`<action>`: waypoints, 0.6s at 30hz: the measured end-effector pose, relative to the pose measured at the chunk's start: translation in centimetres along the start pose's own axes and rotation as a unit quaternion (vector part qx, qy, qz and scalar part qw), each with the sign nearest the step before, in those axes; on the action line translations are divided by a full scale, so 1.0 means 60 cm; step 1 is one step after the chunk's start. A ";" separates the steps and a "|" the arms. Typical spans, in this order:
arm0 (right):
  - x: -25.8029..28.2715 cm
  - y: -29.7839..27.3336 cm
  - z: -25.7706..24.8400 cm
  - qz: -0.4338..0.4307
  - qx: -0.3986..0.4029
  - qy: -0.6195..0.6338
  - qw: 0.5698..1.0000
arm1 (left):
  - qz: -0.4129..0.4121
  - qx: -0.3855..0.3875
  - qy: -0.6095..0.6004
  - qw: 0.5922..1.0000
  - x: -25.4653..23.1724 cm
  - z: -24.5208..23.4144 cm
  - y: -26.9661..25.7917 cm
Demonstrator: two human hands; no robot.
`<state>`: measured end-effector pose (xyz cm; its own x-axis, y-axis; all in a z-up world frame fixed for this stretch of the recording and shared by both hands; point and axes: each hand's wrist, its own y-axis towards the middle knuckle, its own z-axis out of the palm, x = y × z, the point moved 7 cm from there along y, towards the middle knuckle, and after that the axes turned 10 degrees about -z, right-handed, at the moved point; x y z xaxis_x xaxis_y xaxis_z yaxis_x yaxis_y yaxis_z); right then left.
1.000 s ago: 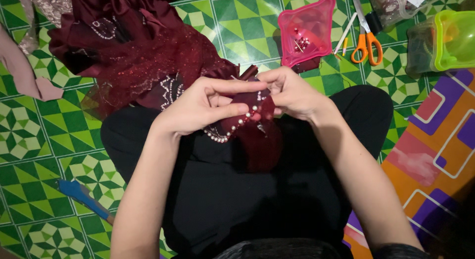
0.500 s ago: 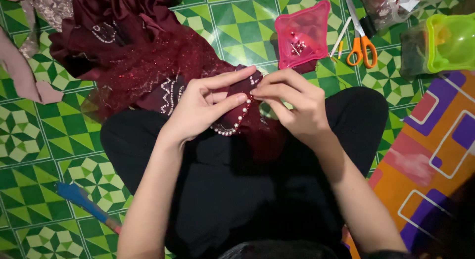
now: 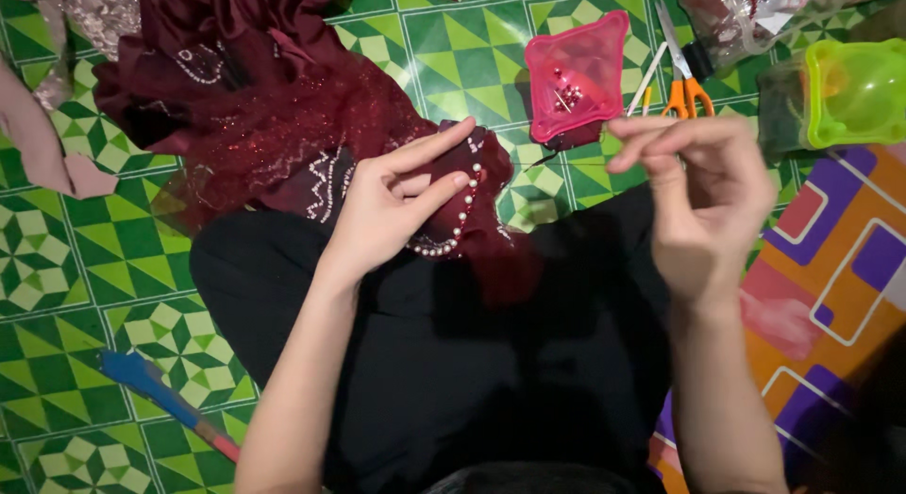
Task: The person sews strings of beads onto a red dress by hand, using a needle to secure the beads to the fabric and trimming excess thread with scissors.
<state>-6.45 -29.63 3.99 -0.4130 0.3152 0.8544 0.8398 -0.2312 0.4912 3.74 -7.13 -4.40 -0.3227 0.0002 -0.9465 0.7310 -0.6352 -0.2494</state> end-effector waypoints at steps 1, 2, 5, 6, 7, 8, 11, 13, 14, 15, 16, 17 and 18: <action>0.002 0.001 -0.006 0.011 -0.010 0.020 1.000 | 0.003 -0.002 0.007 1.000 -0.001 -0.001 0.001; -0.002 -0.002 -0.014 0.043 -0.053 0.110 0.992 | 0.005 -0.007 0.013 1.000 -0.002 -0.002 0.001; -0.001 -0.004 -0.046 0.032 -0.115 0.201 0.972 | 0.002 -0.003 -0.006 1.000 -0.004 -0.009 -0.001; -0.001 -0.009 -0.064 0.025 -0.136 0.217 0.966 | 0.005 -0.005 -0.004 1.000 -0.004 -0.013 -0.001; -0.002 -0.015 -0.083 0.018 -0.156 0.232 0.960 | 0.007 -0.007 -0.003 1.000 -0.005 -0.016 -0.001; -0.005 -0.020 -0.104 0.012 -0.170 0.235 0.957 | 0.009 -0.008 0.000 1.000 -0.007 -0.019 0.000; -0.018 -0.047 -0.163 0.020 -0.175 0.192 0.965 | 0.008 -0.010 0.006 1.000 -0.008 -0.025 0.001; -0.030 -0.065 -0.198 0.032 -0.168 0.160 0.972 | -0.007 -0.008 0.000 1.000 -0.003 -0.027 0.002; -0.036 -0.072 -0.211 0.040 -0.165 0.150 0.974 | -0.016 -0.007 -0.003 1.000 -0.001 -0.028 0.003; -0.042 -0.076 -0.225 0.045 -0.164 0.141 0.975 | -0.011 -0.007 0.013 1.000 -0.001 -0.026 0.004; -0.048 -0.082 -0.234 0.048 -0.163 0.135 0.976 | -0.004 -0.007 0.029 1.000 -0.001 -0.022 0.006; -0.056 -0.086 -0.242 0.053 -0.162 0.132 0.977 | 0.002 -0.006 0.045 0.999 0.000 -0.018 0.008; -0.062 -0.090 -0.247 0.057 -0.161 0.130 0.977 | 0.004 -0.006 0.030 1.000 0.001 -0.017 0.010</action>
<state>-14.65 -43.17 0.66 -0.4337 0.0364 0.9003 0.7485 -0.5418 0.3824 4.76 -6.75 -4.80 -0.2800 0.0417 -0.9591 0.7408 -0.6260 -0.2435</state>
